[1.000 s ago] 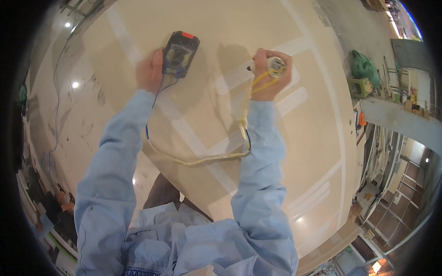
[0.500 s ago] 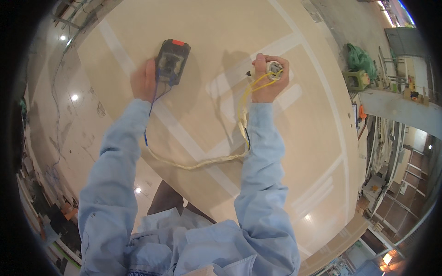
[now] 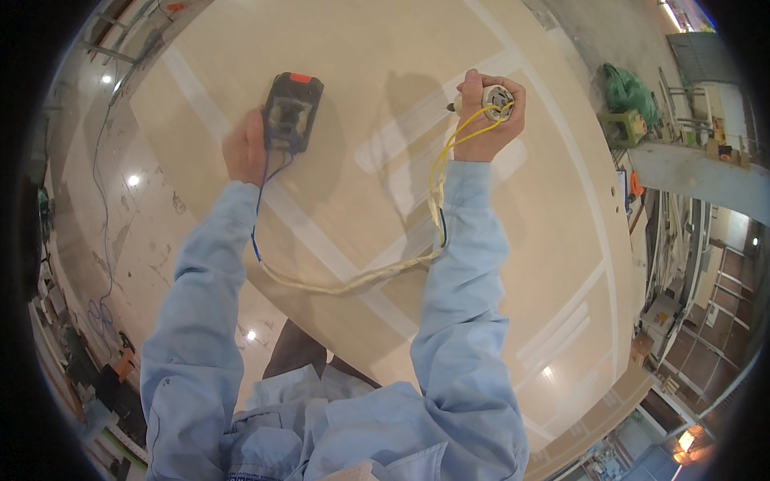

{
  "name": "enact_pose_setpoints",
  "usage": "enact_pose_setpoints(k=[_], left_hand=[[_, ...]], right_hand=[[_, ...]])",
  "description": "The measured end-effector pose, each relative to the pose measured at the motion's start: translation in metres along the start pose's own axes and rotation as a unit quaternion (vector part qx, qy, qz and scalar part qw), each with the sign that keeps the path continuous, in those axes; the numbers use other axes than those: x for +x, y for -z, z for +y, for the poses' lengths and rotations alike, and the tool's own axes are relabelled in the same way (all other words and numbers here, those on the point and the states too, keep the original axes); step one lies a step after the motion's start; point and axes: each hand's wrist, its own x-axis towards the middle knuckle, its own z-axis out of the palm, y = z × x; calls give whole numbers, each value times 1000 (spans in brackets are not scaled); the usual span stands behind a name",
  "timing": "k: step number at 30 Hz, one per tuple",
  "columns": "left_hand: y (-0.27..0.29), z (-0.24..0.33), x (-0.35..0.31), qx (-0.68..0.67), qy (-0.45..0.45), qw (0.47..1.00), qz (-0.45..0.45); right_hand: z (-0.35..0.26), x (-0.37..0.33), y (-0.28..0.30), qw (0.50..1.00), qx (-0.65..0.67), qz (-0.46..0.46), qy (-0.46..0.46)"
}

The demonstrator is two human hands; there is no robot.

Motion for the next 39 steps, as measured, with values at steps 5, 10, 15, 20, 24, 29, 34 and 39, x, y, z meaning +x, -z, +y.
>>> enact_pose_setpoints(k=[5, 10, 15, 20, 24, 29, 34, 39], left_hand=[[0, 2, 1, -3, -7, 1000, 1], [4, 5, -1, 3, -2, 1000, -4], [4, 6, 2, -3, -27, 1000, -7], [5, 6, 0, -9, -6, 1000, -14], [4, 5, -1, -35, -11, 999, -6], [6, 6, 2, -6, -13, 1000, -13], [7, 8, -2, -29, 19, 999, -26], [5, 7, 0, -5, 2, 1000, -18]], right_hand=[[4, 5, 2, 1000, -13, -10, -25], [7, 16, -4, 998, 55, 22, 35], [15, 26, -14, 1000, -1, -10, 0], [14, 35, -1, 997, 38, 39, 63], [17, 41, 5, 1000, -27, -5, -13], [20, 50, 3, 1000, 7, 19, 8], [26, 56, -10, 999, -36, 3, -2], [29, 62, -8, 1000, -10, 18, 4]])
